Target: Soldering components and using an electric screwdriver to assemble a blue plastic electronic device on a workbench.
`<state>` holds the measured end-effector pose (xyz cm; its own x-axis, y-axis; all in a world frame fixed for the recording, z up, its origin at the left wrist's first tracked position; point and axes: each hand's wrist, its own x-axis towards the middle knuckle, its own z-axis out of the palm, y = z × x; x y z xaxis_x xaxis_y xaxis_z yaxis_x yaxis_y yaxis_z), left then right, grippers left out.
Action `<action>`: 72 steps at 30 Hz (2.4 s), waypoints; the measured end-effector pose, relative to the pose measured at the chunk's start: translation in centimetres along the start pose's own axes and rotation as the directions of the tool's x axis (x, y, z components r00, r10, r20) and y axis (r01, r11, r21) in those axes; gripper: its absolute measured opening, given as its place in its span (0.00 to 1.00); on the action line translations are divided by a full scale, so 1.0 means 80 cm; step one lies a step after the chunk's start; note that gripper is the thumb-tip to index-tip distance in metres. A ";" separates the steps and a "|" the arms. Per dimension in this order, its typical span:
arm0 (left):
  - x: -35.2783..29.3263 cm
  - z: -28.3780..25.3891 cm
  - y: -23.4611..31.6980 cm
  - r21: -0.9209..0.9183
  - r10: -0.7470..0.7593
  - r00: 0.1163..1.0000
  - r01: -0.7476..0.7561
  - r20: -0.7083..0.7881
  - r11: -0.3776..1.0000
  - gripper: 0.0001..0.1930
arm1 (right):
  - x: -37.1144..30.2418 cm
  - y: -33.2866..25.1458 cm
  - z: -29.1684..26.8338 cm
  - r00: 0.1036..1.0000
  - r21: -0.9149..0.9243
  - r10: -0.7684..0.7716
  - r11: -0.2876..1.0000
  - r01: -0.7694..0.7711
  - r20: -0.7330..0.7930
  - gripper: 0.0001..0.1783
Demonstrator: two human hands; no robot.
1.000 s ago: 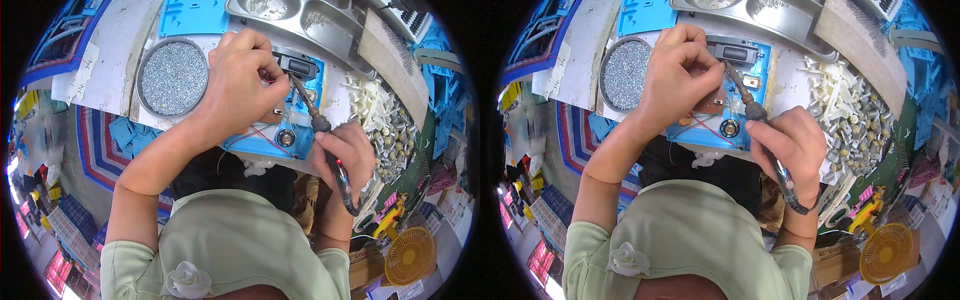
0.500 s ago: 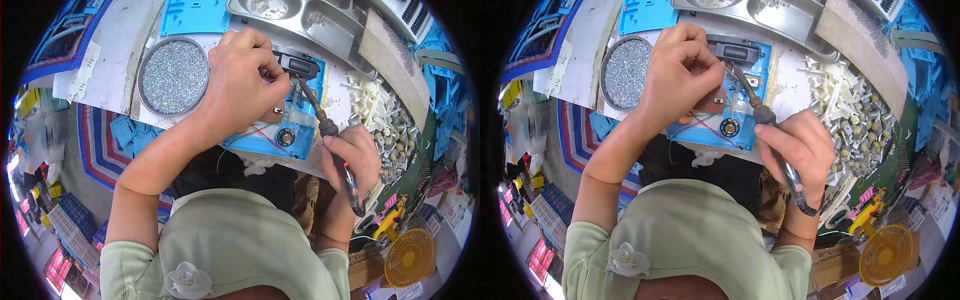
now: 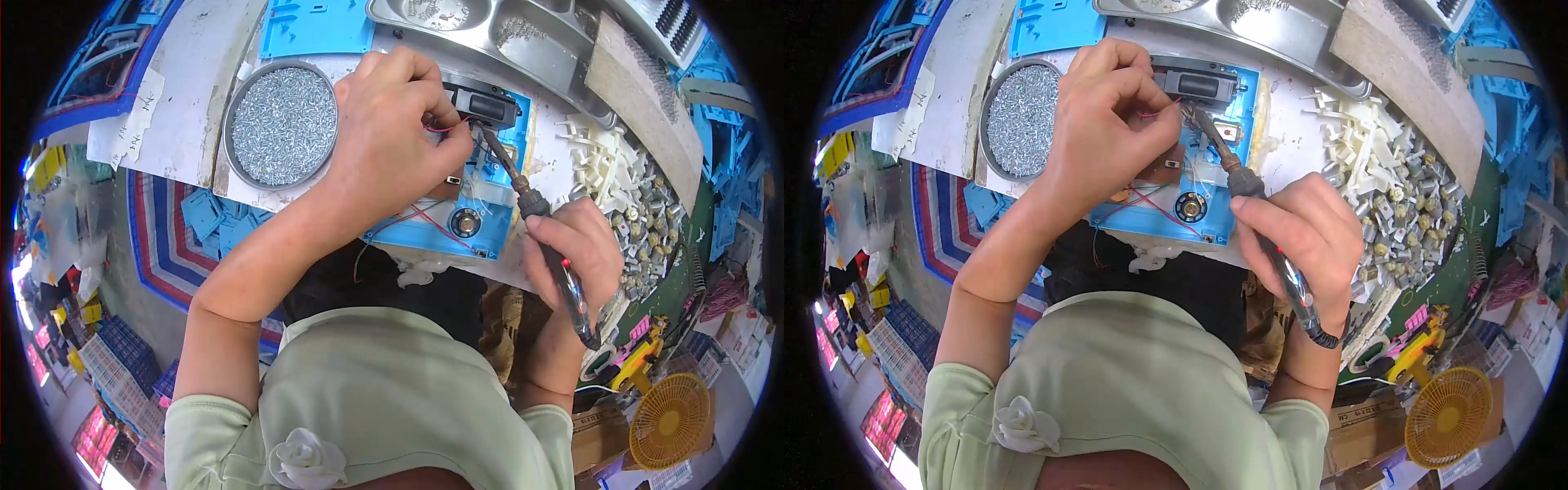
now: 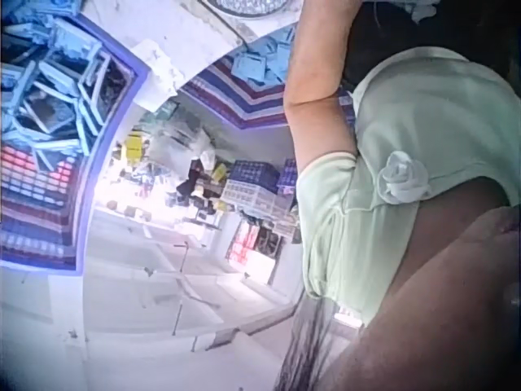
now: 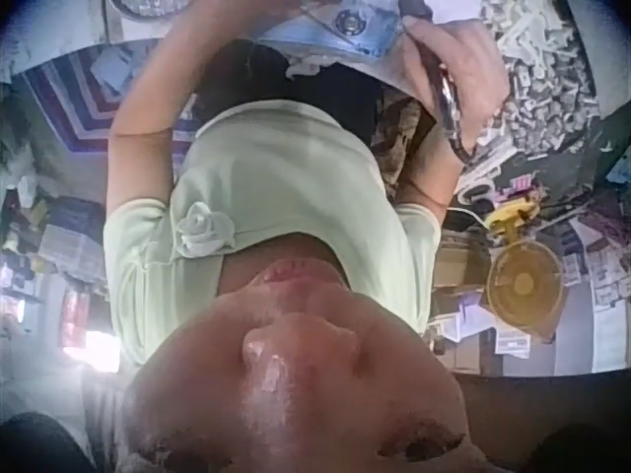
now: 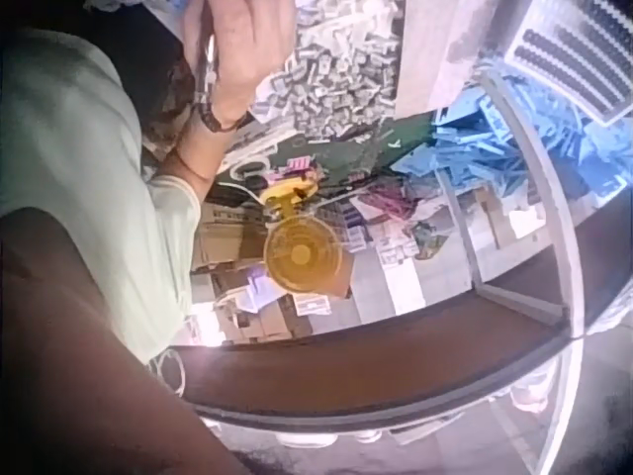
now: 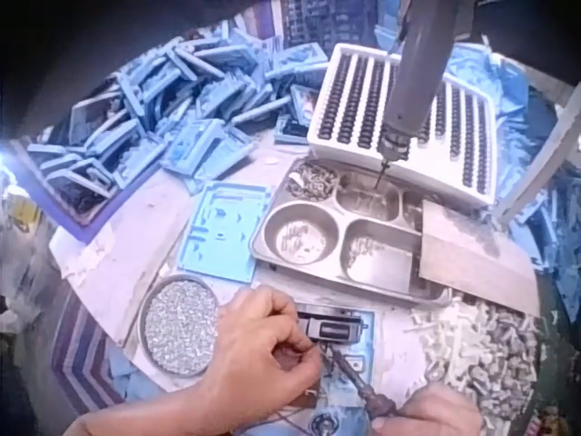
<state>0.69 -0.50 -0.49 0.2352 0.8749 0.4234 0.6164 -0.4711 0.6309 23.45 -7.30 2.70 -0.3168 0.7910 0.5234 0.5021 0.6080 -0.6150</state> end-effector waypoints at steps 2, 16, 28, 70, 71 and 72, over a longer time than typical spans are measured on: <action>0.001 -0.001 0.002 0.018 0.001 1.000 -0.001 0.004 1.000 0.06 | 0.000 0.001 0.000 1.000 0.002 0.007 1.000 -0.007 0.002 0.21; -0.001 0.004 0.002 0.069 0.040 0.999 -0.037 -0.034 0.997 0.07 | 0.006 0.007 0.004 1.000 0.014 -0.006 1.000 0.005 0.025 0.21; -0.004 0.008 0.005 0.153 0.065 0.996 -0.055 -0.059 0.987 0.07 | 0.002 0.007 0.000 0.997 0.026 0.054 0.998 -0.055 0.056 0.22; -0.007 0.002 0.004 0.126 0.114 0.990 -0.103 -0.085 0.987 0.05 | -0.003 0.000 -0.005 0.999 0.093 0.037 0.995 -0.038 0.007 0.21; -0.007 0.002 0.005 0.125 0.110 0.990 -0.099 -0.083 0.987 0.05 | -0.003 0.000 -0.005 0.999 0.093 0.036 0.995 -0.037 0.008 0.21; -0.007 0.001 0.005 0.125 0.106 0.991 -0.095 -0.081 0.988 0.05 | -0.003 0.000 -0.005 0.999 0.089 0.033 0.995 -0.034 0.012 0.21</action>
<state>0.89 -1.18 -0.54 0.2377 0.8083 0.5387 0.6802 -0.5344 0.5017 23.87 -7.48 2.81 -0.3095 0.8116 0.4956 0.4392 0.5842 -0.6825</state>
